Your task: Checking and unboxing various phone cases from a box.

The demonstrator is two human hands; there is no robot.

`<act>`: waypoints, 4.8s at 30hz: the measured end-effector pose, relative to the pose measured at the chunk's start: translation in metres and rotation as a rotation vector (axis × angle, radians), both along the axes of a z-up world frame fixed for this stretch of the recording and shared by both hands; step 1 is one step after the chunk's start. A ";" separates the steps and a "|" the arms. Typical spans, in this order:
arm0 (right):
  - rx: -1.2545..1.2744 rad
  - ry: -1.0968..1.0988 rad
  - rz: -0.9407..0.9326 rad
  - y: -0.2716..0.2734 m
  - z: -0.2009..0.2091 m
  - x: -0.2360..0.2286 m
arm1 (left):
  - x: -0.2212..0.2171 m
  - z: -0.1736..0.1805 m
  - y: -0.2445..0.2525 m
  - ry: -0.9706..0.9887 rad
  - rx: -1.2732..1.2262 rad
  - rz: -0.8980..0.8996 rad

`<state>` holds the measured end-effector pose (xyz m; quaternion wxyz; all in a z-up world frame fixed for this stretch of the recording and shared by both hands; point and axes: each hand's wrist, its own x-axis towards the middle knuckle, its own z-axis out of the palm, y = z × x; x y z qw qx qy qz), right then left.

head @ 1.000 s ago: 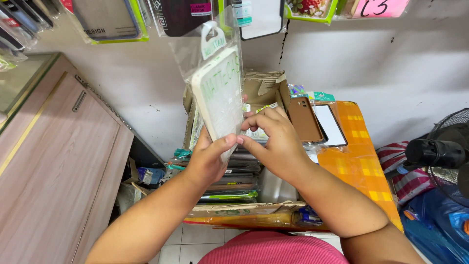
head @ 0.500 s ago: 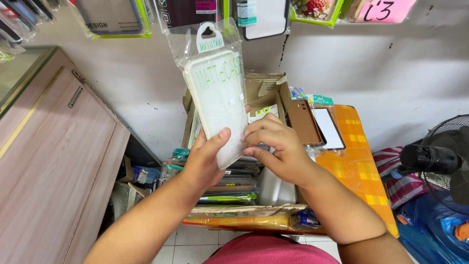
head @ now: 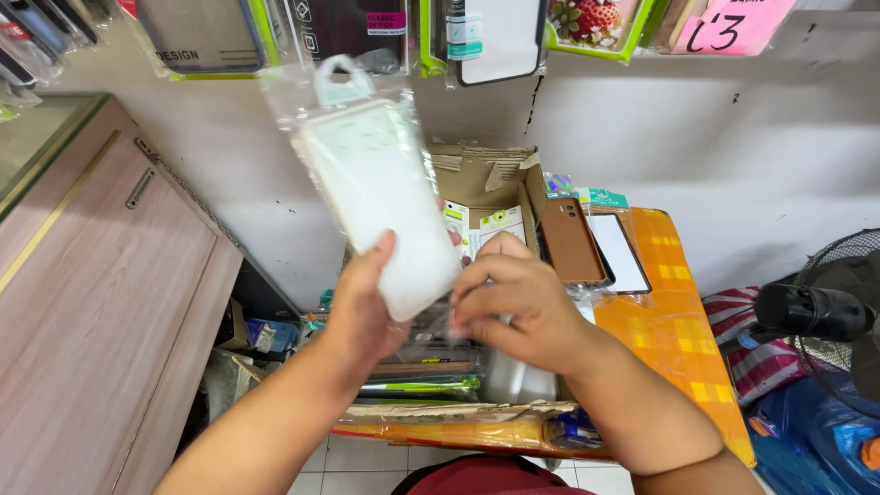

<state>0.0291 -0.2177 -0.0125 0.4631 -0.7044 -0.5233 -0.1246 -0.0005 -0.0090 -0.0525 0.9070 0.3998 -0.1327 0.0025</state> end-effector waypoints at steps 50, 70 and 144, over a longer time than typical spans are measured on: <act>-0.100 -0.468 -0.035 -0.017 0.034 -0.018 | -0.016 0.011 0.006 0.068 0.005 -0.436; -0.003 -0.429 -0.630 -0.007 0.029 -0.004 | -0.003 -0.015 0.007 0.031 0.291 -0.456; -0.278 0.537 -0.925 -0.228 -0.276 0.253 | 0.186 -0.060 -0.255 -0.378 2.438 -0.652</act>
